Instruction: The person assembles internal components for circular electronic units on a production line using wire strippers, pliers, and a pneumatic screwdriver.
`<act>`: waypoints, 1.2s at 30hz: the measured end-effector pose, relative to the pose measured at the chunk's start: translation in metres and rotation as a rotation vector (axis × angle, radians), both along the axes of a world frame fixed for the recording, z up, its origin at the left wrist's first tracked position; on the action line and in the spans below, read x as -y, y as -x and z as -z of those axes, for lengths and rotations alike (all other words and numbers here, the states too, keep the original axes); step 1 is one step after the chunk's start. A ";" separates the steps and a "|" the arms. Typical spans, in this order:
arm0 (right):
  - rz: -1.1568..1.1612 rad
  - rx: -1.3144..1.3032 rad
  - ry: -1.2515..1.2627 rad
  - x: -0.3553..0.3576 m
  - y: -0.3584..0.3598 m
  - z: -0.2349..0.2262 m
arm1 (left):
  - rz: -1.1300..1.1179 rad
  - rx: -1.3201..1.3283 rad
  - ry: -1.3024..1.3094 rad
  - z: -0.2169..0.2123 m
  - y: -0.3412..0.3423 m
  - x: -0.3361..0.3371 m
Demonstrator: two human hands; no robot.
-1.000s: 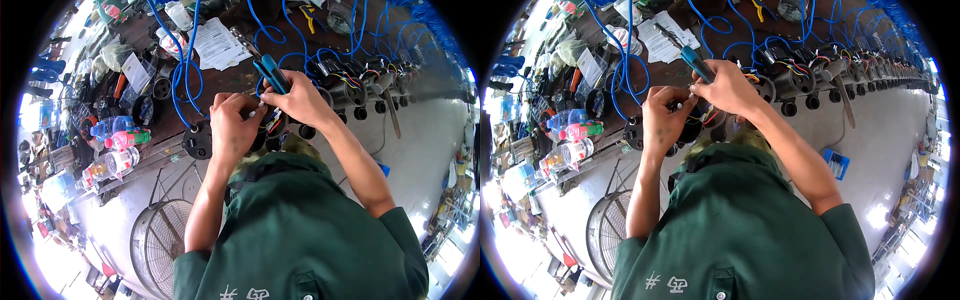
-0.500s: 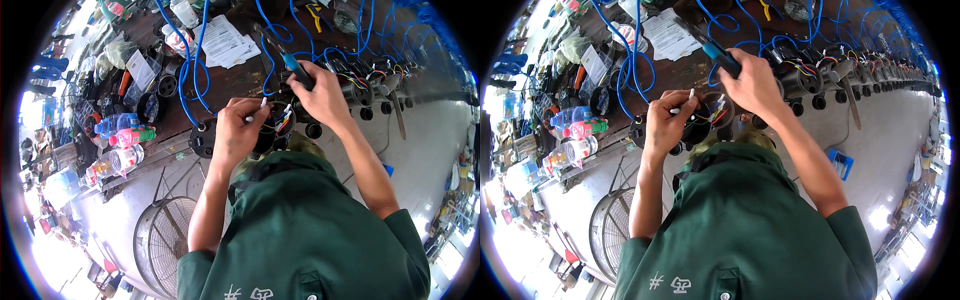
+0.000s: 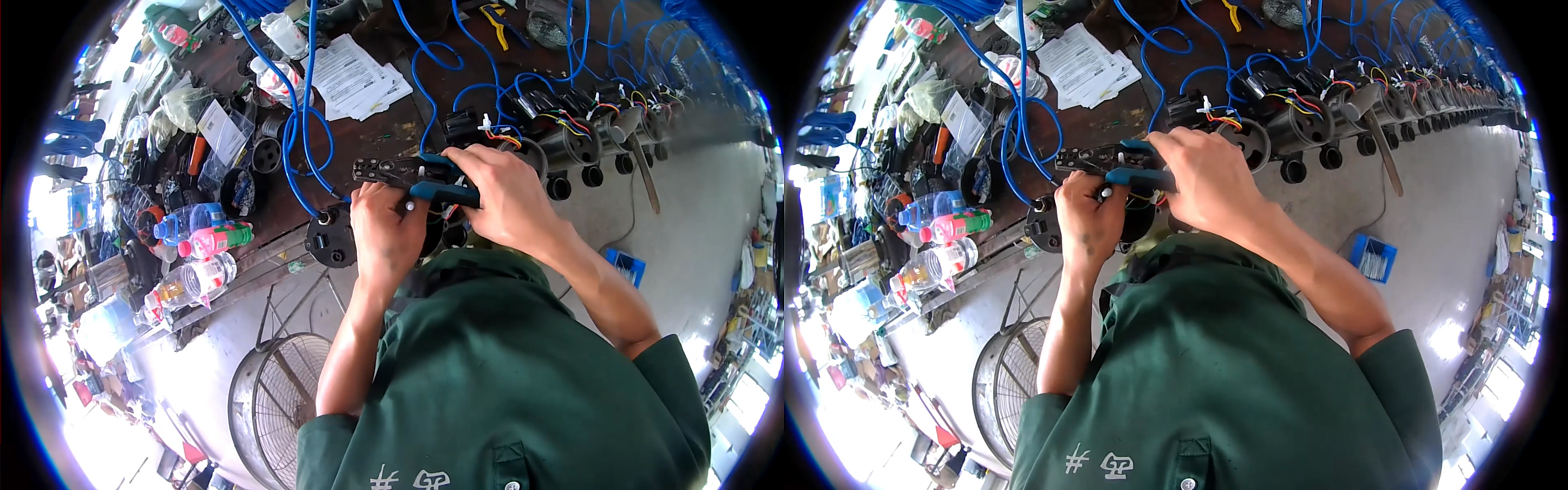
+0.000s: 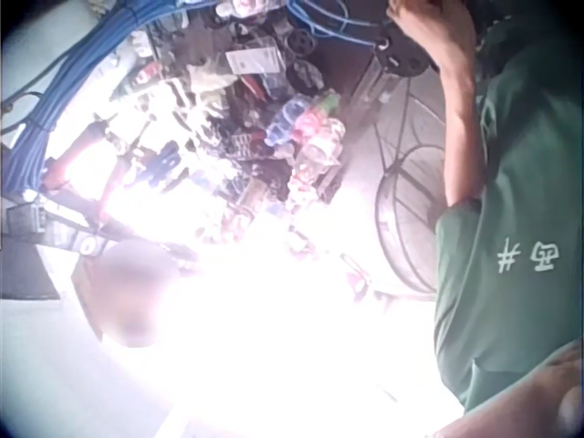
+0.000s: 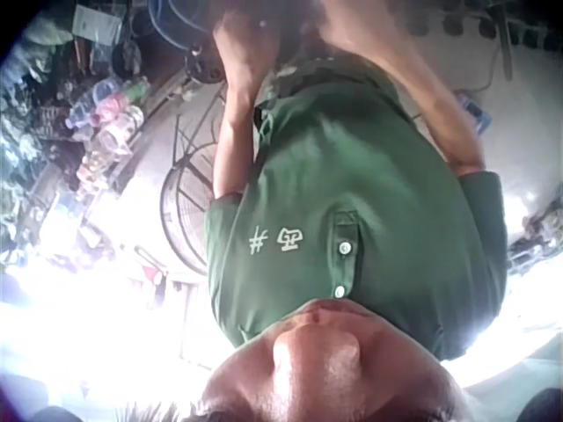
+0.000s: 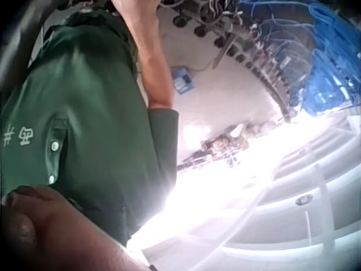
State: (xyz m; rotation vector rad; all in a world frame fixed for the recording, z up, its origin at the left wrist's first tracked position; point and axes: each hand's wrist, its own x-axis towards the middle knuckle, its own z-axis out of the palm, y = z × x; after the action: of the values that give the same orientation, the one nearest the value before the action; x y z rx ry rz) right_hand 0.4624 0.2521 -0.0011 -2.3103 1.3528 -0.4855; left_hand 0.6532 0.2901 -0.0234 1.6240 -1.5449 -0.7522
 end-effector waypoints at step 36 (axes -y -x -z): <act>0.024 0.061 -0.347 0.027 0.014 0.034 | 0.190 -0.246 0.096 -0.005 -0.020 0.003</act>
State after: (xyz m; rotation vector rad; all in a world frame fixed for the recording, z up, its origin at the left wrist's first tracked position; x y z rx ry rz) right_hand 0.4484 0.2251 -0.0352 -1.9850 1.3200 -0.2975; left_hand 0.6735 0.2868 -0.0189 1.2753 -1.5433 -0.9275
